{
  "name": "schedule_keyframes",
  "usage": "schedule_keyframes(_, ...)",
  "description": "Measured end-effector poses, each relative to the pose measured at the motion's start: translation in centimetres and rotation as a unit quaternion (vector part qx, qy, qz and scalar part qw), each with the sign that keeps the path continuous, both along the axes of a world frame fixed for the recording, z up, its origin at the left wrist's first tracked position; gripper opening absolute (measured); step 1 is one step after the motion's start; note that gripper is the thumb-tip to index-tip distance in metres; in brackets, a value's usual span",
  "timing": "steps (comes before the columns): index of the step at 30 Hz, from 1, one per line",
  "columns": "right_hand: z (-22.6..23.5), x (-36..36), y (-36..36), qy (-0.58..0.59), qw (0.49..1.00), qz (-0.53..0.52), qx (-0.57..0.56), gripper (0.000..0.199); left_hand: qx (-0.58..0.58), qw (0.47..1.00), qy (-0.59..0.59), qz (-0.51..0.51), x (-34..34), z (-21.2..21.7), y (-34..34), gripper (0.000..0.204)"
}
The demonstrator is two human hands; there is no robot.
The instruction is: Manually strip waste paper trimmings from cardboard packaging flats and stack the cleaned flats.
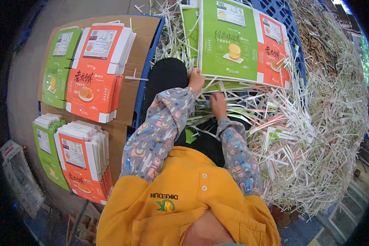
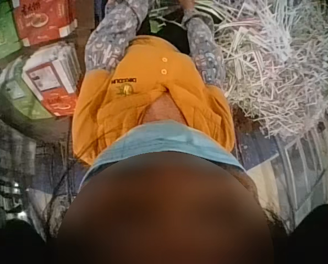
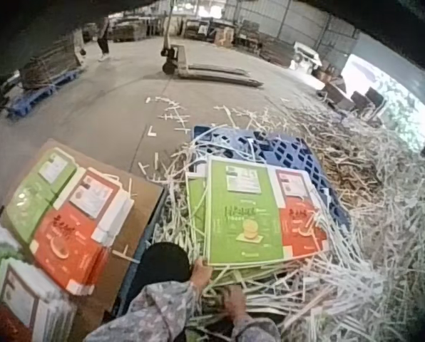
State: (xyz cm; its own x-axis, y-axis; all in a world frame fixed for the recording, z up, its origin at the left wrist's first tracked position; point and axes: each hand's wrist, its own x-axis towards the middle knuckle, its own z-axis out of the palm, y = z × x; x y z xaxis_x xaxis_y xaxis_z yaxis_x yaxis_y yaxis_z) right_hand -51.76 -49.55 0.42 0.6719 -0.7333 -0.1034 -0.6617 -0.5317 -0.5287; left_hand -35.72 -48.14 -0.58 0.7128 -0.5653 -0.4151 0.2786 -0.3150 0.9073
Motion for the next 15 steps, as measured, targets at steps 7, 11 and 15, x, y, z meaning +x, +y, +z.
schedule_keyframes(7, 3.3, 3.1, -5.5, -0.412, 0.677, -0.35, 0.498, 0.024, -0.104, 0.966, 0.233, 0.037, 0.3, 5.2, -0.6, 0.021)
schedule_keyframes(11, 4.5, 6.1, -5.7, -0.514, 0.524, -0.392, 0.554, 0.027, -0.18, 0.93, 0.312, 0.075, 1.2, 6.1, -0.2, 0.02)
schedule_keyframes(15, 4.2, 5.6, -8.7, -0.506, 0.564, -0.403, 0.513, 0.017, -0.212, 0.906, 0.357, 0.085, 1.0, 6.4, 0.0, 0.012)
